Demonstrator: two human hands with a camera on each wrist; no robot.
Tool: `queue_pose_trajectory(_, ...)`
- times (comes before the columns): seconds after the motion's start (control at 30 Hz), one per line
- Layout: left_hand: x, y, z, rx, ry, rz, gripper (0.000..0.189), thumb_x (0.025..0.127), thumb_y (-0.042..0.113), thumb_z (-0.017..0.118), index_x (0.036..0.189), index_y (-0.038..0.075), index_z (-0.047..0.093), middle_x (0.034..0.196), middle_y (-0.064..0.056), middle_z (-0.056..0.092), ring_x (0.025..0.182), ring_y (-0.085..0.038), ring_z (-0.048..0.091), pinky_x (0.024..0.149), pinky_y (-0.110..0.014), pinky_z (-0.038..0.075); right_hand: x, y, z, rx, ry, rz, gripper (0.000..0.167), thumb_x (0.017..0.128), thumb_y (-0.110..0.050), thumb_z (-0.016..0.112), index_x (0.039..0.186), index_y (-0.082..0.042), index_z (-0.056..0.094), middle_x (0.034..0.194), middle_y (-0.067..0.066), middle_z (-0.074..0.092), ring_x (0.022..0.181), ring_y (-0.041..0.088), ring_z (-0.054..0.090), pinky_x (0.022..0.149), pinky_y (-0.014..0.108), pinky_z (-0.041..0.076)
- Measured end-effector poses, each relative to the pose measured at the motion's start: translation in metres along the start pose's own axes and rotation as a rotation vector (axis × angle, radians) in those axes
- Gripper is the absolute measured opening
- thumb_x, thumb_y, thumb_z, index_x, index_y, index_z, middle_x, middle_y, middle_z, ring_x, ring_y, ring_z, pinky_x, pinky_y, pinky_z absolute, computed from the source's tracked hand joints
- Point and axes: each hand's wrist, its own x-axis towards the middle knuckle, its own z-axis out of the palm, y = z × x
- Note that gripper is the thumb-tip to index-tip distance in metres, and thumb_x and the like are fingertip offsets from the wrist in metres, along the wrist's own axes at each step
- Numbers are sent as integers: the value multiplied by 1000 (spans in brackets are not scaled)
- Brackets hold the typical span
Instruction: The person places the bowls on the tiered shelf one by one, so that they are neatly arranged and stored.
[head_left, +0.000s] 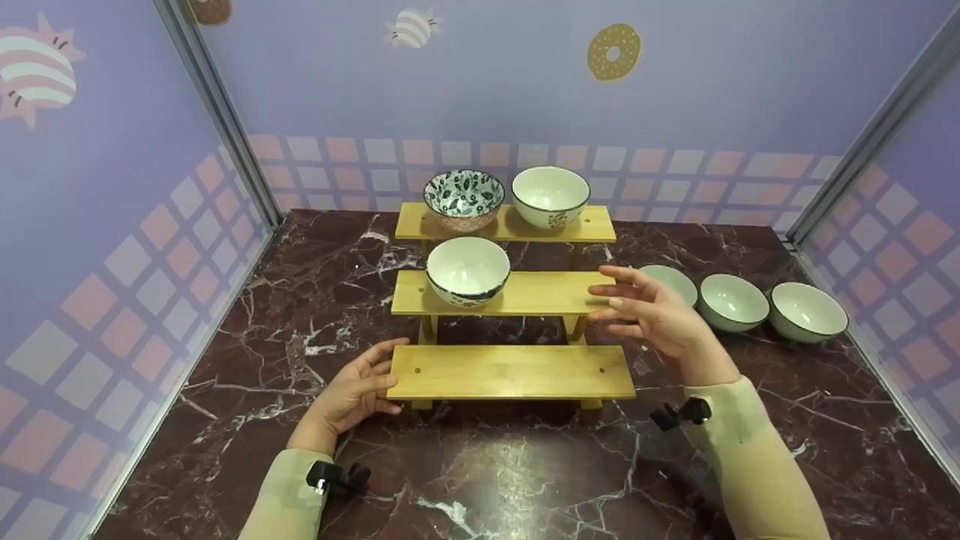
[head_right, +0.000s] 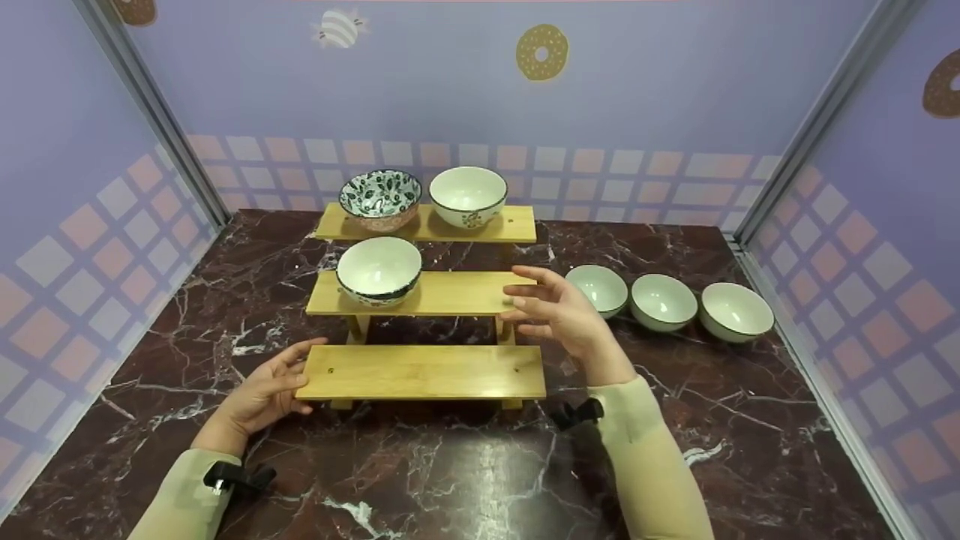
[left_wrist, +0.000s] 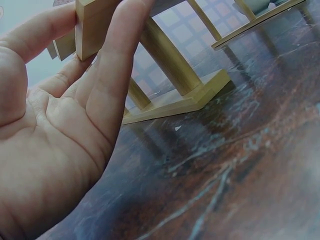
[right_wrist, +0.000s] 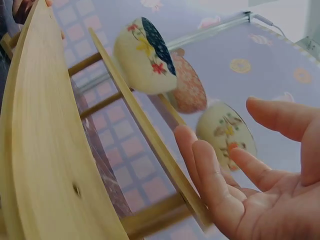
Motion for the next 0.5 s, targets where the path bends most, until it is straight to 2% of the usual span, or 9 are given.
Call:
queue_pose_trajectory(0.23, 0, 1, 0, 11, -1, 6, 58, 104, -2, 49, 157, 14, 32, 132, -5, 65, 93, -19, 74, 70, -30, 67, -26, -2, -25, 10, 27, -16, 51, 106, -6, 53, 154, -15, 40, 138, 4, 63, 108, 19, 75, 83, 25, 64)
queue_pose_trajectory(0.5, 1, 0, 0, 9, -3, 4, 59, 103, -3, 48, 158, 13, 31, 132, -5, 64, 92, -19, 74, 70, -30, 67, -52, 1, -52, 1, 37, -50, 43, 108, -4, 47, 146, -25, 51, 137, 0, 64, 112, 19, 73, 85, 25, 64)
